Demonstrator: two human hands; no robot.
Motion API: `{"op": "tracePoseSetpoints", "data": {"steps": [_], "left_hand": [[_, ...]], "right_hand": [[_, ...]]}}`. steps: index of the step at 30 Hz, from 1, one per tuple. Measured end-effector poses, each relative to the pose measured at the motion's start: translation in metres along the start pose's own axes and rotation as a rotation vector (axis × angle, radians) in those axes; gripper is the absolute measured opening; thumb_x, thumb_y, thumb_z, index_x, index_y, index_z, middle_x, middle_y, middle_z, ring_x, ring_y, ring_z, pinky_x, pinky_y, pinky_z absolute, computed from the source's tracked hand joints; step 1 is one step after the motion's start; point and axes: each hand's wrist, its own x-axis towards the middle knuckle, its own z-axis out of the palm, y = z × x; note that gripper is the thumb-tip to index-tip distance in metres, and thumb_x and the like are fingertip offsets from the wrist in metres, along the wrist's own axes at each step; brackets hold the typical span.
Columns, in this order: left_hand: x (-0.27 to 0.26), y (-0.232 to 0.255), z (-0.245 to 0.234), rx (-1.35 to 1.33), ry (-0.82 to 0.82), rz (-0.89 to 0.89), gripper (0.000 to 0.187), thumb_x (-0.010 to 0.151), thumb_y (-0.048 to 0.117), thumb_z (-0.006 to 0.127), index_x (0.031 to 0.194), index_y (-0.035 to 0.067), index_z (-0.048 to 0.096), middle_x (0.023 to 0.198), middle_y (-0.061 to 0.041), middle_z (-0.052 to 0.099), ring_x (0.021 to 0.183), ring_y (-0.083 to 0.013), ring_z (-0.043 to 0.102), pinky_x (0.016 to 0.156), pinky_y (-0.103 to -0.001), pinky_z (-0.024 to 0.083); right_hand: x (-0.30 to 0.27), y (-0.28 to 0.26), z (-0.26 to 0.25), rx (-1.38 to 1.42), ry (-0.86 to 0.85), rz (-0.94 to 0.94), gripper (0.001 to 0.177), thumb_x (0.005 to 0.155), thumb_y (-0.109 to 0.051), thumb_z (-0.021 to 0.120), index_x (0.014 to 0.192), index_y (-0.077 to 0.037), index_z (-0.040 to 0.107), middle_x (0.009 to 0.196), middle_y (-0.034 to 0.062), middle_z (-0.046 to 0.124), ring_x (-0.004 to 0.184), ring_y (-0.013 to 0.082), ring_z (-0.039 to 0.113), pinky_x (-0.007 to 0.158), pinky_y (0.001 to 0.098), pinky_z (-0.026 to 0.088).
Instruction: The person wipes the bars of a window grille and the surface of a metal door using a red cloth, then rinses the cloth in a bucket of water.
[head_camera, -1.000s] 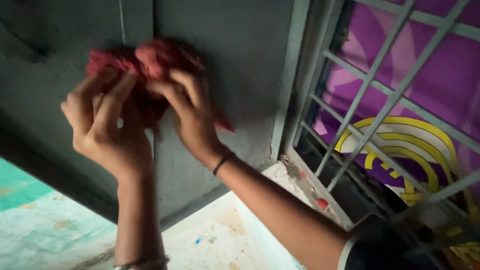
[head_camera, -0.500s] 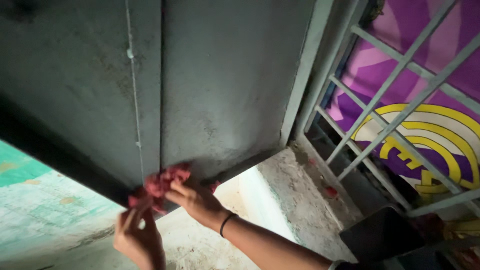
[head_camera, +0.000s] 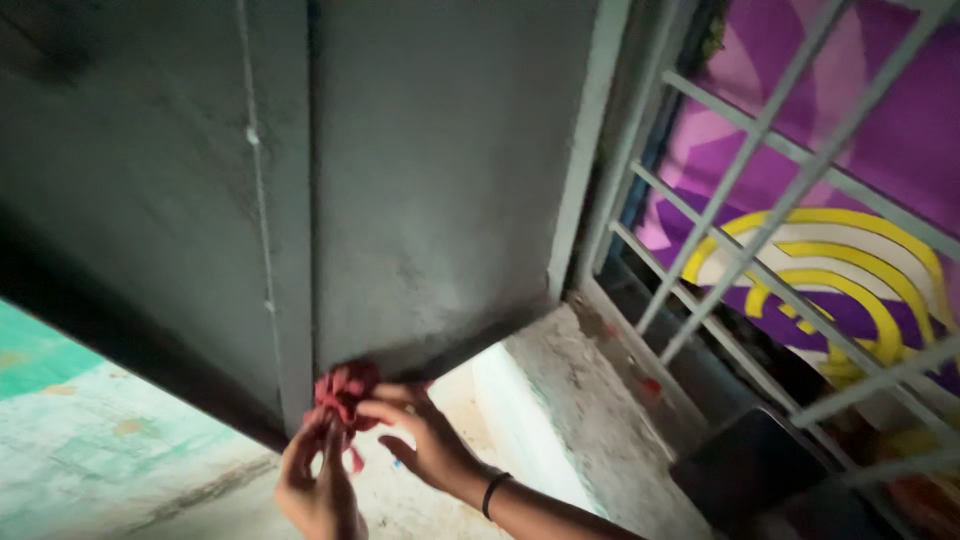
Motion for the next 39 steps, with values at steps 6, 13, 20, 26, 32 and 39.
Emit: {"op": "tracePoseSetpoints", "data": {"steps": [6,13,20,26,32,39], "left_hand": [[-0.011,0.091,0.066,-0.300,-0.346,-0.224,0.032,0.100,0.011,0.063,0.127,-0.006,0.066,0.116,-0.011,0.072,0.103,-0.0156,0.067,0.092,-0.028,0.052],[0.024,0.222,0.136,-0.158,-0.467,0.645,0.012,0.110,-0.003,0.064,0.118,0.001,0.057,0.122,-0.005,0.061,0.112,-0.0119,0.061,0.097,-0.023,0.054],[0.075,0.253,0.184,0.419,-0.021,1.419,0.027,0.107,-0.007,0.063,0.130,0.005,0.070,0.131,-0.005,0.053,0.117,-0.0151,0.060,0.101,-0.034,0.052],[0.061,0.177,0.151,0.557,-0.119,1.138,0.036,0.102,-0.009,0.072,0.131,0.013,0.077,0.121,-0.008,0.062,0.109,-0.0239,0.060,0.093,-0.034,0.052],[0.030,0.075,0.097,0.715,-0.188,0.943,0.039,0.085,-0.016,0.064,0.113,0.009,0.075,0.121,-0.009,0.069,0.101,-0.0304,0.062,0.092,-0.040,0.053],[0.000,-0.059,0.038,0.724,-0.322,0.695,0.044,0.080,-0.014,0.065,0.112,0.014,0.079,0.116,-0.007,0.070,0.101,-0.0262,0.067,0.088,-0.039,0.056]], "right_hand": [[0.052,-0.059,-0.073,0.051,0.372,-0.046,0.061,0.075,0.009,0.078,0.128,-0.007,0.052,0.135,0.0157,0.050,0.132,0.0342,0.052,0.108,0.0415,0.047],[0.145,-0.107,-0.161,-0.271,0.614,-0.264,0.052,0.083,0.020,0.059,0.121,-0.013,0.067,0.135,0.0088,0.056,0.133,0.0275,0.057,0.112,0.0330,0.050],[0.238,-0.086,-0.185,-0.429,0.536,-0.436,0.053,0.101,0.017,0.058,0.145,-0.012,0.062,0.158,-0.0001,0.047,0.150,0.0213,0.041,0.128,0.0334,0.036],[0.187,-0.022,-0.148,-0.505,0.329,-0.347,0.035,0.100,0.007,0.062,0.130,-0.010,0.067,0.167,0.0041,0.039,0.158,0.0246,0.035,0.133,0.0378,0.035],[0.086,0.030,-0.083,-0.628,0.144,-0.188,0.037,0.096,-0.010,0.064,0.133,-0.014,0.065,0.166,0.0056,0.041,0.157,0.0276,0.037,0.129,0.0473,0.033],[-0.023,0.061,-0.046,-0.666,-0.161,0.013,0.066,0.091,-0.014,0.072,0.154,-0.014,0.053,0.162,0.0071,0.044,0.151,0.0306,0.040,0.122,0.0458,0.034]]}}
